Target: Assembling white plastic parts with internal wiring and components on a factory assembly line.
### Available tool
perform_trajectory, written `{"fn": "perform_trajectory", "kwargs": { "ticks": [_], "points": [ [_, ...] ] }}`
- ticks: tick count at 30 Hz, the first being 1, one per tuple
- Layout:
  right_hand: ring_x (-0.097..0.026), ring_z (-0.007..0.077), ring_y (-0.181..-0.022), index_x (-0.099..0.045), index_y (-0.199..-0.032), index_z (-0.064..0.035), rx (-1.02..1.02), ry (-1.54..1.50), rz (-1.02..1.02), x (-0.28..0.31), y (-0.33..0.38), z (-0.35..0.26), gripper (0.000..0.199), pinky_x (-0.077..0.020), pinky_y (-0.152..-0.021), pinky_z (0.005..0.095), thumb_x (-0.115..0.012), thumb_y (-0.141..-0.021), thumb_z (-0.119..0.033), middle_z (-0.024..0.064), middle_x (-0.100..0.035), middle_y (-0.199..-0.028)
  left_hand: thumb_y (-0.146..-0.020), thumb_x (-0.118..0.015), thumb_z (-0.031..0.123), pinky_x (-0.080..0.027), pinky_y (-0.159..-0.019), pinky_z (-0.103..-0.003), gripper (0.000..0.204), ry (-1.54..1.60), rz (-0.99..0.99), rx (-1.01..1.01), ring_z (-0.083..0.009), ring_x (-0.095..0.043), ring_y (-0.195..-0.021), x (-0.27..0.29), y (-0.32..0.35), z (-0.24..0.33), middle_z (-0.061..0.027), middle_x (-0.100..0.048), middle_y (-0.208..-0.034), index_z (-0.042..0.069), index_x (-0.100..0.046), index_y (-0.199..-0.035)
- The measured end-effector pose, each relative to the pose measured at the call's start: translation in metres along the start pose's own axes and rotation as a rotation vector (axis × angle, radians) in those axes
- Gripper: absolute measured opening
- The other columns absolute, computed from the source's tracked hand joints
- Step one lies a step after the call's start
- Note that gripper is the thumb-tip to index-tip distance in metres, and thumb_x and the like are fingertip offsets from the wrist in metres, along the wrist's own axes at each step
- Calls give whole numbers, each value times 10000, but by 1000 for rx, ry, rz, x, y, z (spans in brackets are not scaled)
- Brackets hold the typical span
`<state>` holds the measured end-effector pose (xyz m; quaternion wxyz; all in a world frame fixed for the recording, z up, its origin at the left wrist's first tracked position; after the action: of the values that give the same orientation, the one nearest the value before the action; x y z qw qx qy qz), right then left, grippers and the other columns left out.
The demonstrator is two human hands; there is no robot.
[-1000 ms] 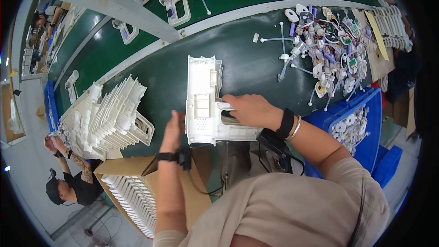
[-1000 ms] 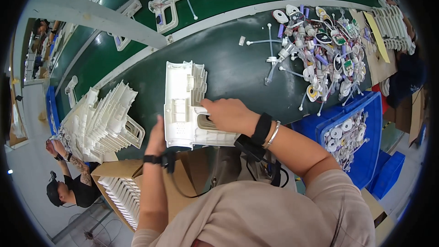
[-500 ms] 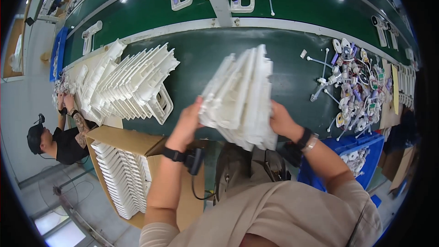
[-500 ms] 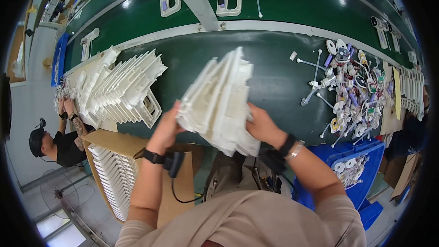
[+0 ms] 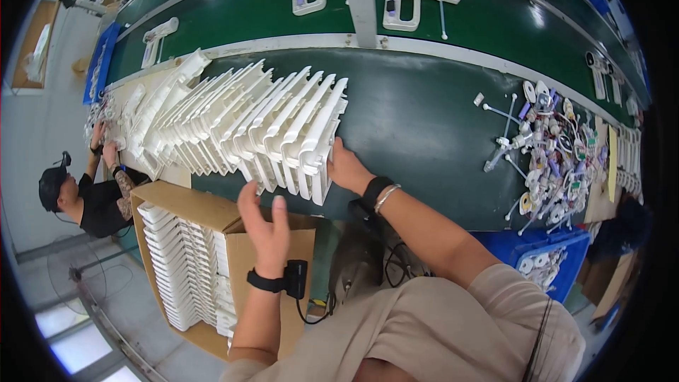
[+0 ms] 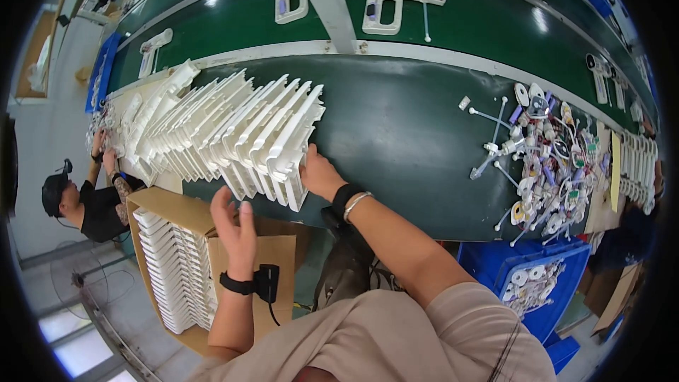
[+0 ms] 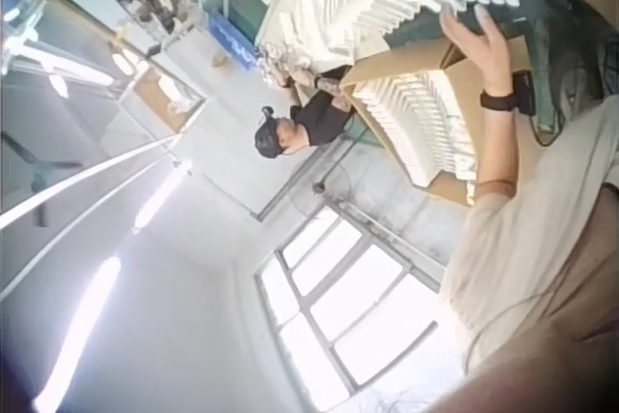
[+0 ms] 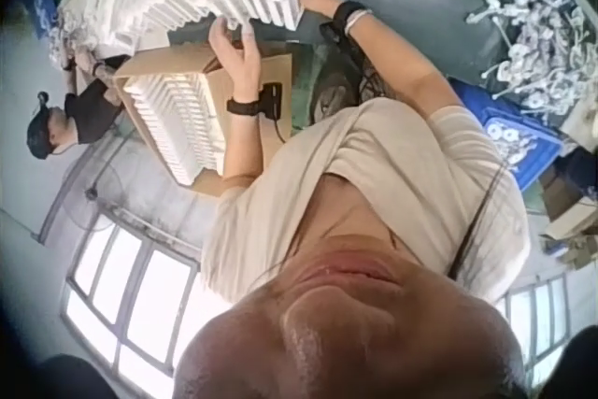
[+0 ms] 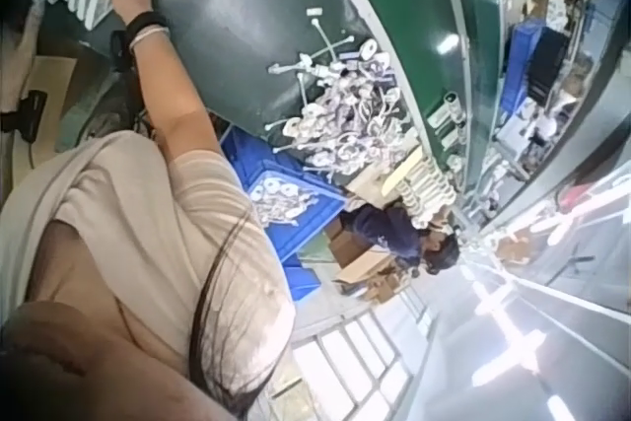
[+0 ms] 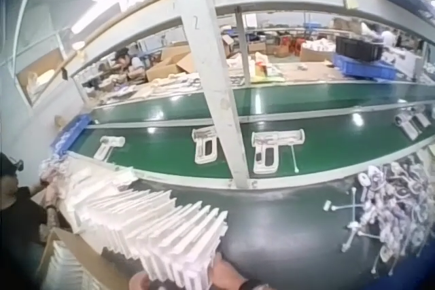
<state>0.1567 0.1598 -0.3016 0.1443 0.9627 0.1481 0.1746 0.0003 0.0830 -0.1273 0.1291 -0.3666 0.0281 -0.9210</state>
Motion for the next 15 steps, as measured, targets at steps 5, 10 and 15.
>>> {"fn": "perform_trajectory", "kwargs": {
  "ticks": [5, 10, 15],
  "points": [
    [-567, 463, -945, -309, -1271, 48, 30, -4, -15, 35, 37, 17, 553, -467, -825, 486, -599, -860, -180, 315, -577, -996, -838, -630, 120, -414, -920, -408, 419, -4, -311, -216, -377, -514, -1038, -54, 42, 47, -226, -526, -1127, -50, -483, -1192],
    [-585, 391, -875, -548, -891, -25, 144, 57, -277, 60, 164, 29, 228, -468, -741, 461, -560, -877, -252, 204, -604, -945, -862, -629, 284, -492, -789, -413, 389, -85, -1113, -28, -358, -612, -903, -130, 167, -44, -201, -622, -965, -23, -577, -1096],
    [-621, 350, -869, -643, -920, -35, -255, 171, -604, 27, 308, 167, 248, -475, -766, 444, -592, -835, -261, 174, -651, -868, -851, -587, 476, -422, -950, -407, 688, -525, -1603, 322, -392, -537, -1120, -138, 274, -236, -282, -568, -1154, -34, -448, -1292]
  ]
}}
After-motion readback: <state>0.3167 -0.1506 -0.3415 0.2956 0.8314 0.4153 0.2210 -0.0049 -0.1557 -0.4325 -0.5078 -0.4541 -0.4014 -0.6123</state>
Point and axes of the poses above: each hand's wrist, its own y-axis away from the middle knuckle, its own x-axis out of the back of the hand, z = x × y, the point moved 9 cm from there along -y, towards the middle knuckle
